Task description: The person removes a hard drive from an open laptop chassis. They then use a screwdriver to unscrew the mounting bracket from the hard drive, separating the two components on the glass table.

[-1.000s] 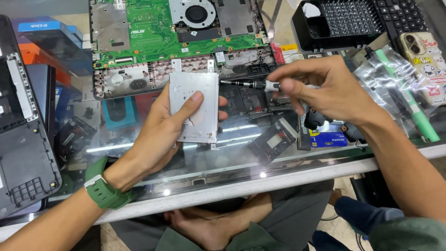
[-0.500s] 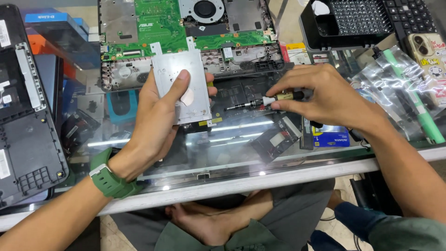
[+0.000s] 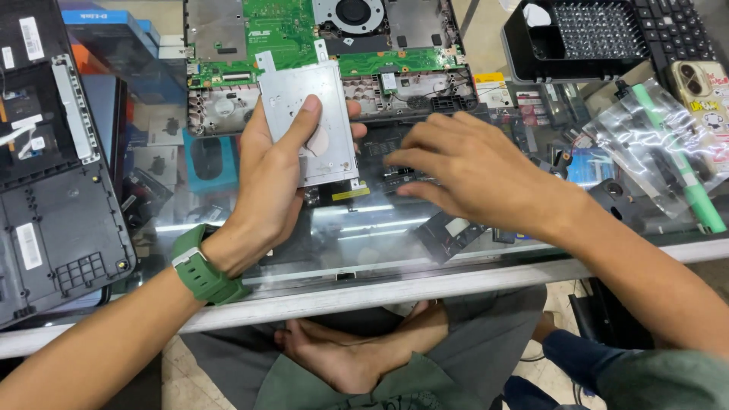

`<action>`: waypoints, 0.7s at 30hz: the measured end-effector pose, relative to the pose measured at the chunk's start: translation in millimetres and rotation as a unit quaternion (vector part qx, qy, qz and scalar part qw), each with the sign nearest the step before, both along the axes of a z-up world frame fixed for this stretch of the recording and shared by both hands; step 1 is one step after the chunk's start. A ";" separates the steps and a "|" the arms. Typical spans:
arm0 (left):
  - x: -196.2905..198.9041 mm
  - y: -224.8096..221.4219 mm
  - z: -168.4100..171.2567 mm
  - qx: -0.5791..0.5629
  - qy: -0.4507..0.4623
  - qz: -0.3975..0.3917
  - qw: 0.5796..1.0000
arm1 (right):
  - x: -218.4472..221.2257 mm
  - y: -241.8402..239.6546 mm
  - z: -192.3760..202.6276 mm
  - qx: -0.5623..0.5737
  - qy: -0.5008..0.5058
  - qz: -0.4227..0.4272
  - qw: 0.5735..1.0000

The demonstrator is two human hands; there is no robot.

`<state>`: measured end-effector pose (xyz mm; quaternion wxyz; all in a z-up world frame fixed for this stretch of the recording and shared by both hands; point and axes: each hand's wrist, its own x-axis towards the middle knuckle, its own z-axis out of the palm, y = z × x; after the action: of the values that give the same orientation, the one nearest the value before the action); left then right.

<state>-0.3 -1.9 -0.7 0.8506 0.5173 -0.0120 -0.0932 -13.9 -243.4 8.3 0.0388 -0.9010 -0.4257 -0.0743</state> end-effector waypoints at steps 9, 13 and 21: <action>-0.7 -2.7 2.3 0.012 0.006 -0.002 1.000 | 12.8 26.8 -19.7 -0.054 -0.056 0.011 0.997; -3.2 -0.9 6.6 0.041 0.014 -0.008 0.999 | 11.1 16.0 12.8 0.062 0.027 -0.020 0.998; -2.9 -3.4 7.0 0.044 0.041 -0.017 0.998 | 33.7 -108.3 32.5 -0.102 0.008 -0.294 0.950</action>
<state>-3.2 -5.3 6.3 0.8249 0.5499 0.0184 -0.1297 19.7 -351.7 40.8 -0.0734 -0.9860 -0.1465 -0.0313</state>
